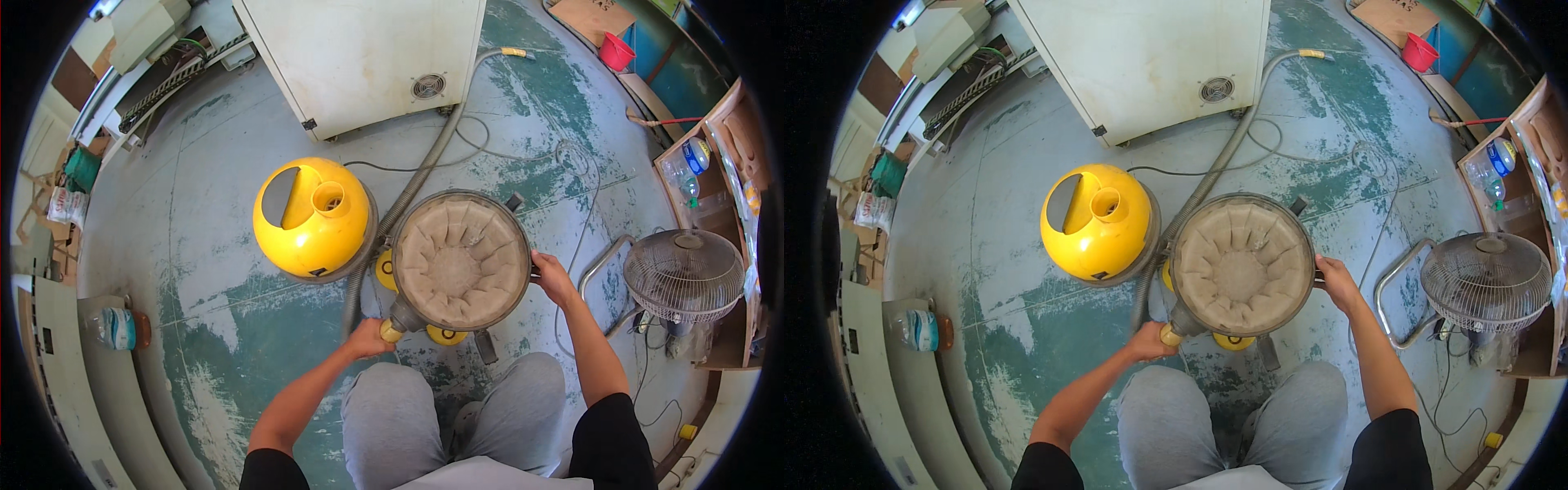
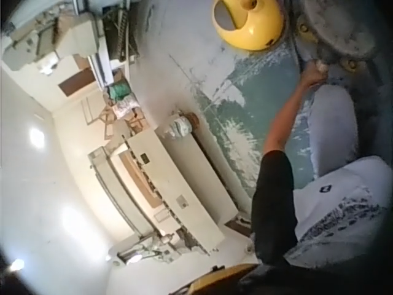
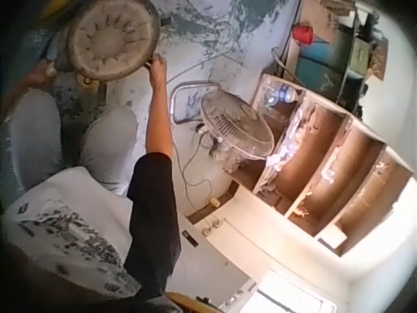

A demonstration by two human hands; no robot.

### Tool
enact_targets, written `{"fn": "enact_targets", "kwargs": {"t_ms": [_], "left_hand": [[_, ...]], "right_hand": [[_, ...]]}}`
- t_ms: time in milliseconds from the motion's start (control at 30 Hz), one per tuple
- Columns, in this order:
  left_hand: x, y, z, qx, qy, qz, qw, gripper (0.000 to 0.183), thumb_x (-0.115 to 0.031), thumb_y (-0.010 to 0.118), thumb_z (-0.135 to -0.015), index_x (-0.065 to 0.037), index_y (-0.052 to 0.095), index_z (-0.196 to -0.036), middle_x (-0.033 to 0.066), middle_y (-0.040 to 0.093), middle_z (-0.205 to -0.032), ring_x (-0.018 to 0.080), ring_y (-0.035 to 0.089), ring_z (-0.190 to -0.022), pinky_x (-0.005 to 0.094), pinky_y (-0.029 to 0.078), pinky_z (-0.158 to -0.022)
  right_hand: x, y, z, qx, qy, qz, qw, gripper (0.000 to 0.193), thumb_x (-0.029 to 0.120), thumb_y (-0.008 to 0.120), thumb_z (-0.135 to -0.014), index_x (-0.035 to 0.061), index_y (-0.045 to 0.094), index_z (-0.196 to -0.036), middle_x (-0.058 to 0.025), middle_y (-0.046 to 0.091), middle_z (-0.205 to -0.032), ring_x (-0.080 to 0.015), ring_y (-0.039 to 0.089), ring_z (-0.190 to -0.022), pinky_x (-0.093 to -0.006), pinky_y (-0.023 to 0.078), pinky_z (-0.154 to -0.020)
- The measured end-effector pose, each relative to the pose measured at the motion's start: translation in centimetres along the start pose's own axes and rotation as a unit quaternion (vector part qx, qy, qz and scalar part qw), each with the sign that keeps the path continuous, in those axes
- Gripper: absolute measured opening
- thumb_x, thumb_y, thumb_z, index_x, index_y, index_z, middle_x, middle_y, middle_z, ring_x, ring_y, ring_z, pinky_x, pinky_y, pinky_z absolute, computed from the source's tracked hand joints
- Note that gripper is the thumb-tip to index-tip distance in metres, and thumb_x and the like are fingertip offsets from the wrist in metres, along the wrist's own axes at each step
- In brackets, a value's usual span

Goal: Operating a CNC machine to cut out shoe sole components, collecting wood scraps from the floor, and cleaning the vacuum cleaner filter.

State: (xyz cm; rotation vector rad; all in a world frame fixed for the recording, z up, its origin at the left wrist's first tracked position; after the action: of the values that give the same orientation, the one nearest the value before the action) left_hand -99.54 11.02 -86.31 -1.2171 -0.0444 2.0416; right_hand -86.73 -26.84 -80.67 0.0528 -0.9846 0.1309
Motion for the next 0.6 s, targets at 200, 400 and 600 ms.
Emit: {"fn": "enact_targets", "kwargs": {"t_ms": [200,400,600], "left_hand": [[0.1,0.3,-0.2,0.11,-0.009,0.122,0.986,0.037,-0.021,0.076,-0.058,0.0,0.062,-0.085,0.0086,0.063,-0.075,0.018,0.058,-0.068,0.0315,0.047,-0.068],[-0.8,-0.1,0.7,-0.068,0.011,-0.093,0.993,0.034,-0.017,0.076,-0.06,-0.001,0.061,-0.086,0.0075,0.063,-0.075,0.0157,0.058,-0.068,0.0295,0.047,-0.067],[2.0,1.6,0.1,0.21,-0.073,0.285,0.932,0.036,-0.015,0.077,-0.064,-0.002,0.058,-0.092,0.0058,0.06,-0.078,0.0133,0.059,-0.067,0.0275,0.049,-0.057]], "right_hand": [[-1.3,-0.1,1.4,0.034,0.015,-0.046,0.998,0.044,0.036,0.041,-0.096,-0.0036,0.055,-0.11,-0.0123,0.061,-0.103,-0.0224,0.059,-0.095,-0.0364,0.046,-0.085],[-1.9,-0.9,3.1,-0.014,0.01,0.034,0.999,0.052,0.042,0.045,-0.093,-0.005,0.054,-0.111,-0.0132,0.062,-0.101,-0.0225,0.06,-0.09,-0.0338,0.048,-0.08],[-2.4,-1.1,3.3,0.008,-0.015,0.035,0.999,0.053,0.043,0.045,-0.093,-0.0062,0.054,-0.112,-0.0152,0.062,-0.102,-0.0225,0.061,-0.09,-0.0326,0.048,-0.08]]}}
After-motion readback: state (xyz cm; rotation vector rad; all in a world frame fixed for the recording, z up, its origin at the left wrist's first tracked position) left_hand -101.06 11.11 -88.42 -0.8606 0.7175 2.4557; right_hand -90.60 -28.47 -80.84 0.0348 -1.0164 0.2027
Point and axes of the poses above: each hand's wrist, its own z-axis away from the middle knuckle, its own y-axis out of the palm, x = y × z, the point moved 6 cm from there along -z, towards the middle knuckle
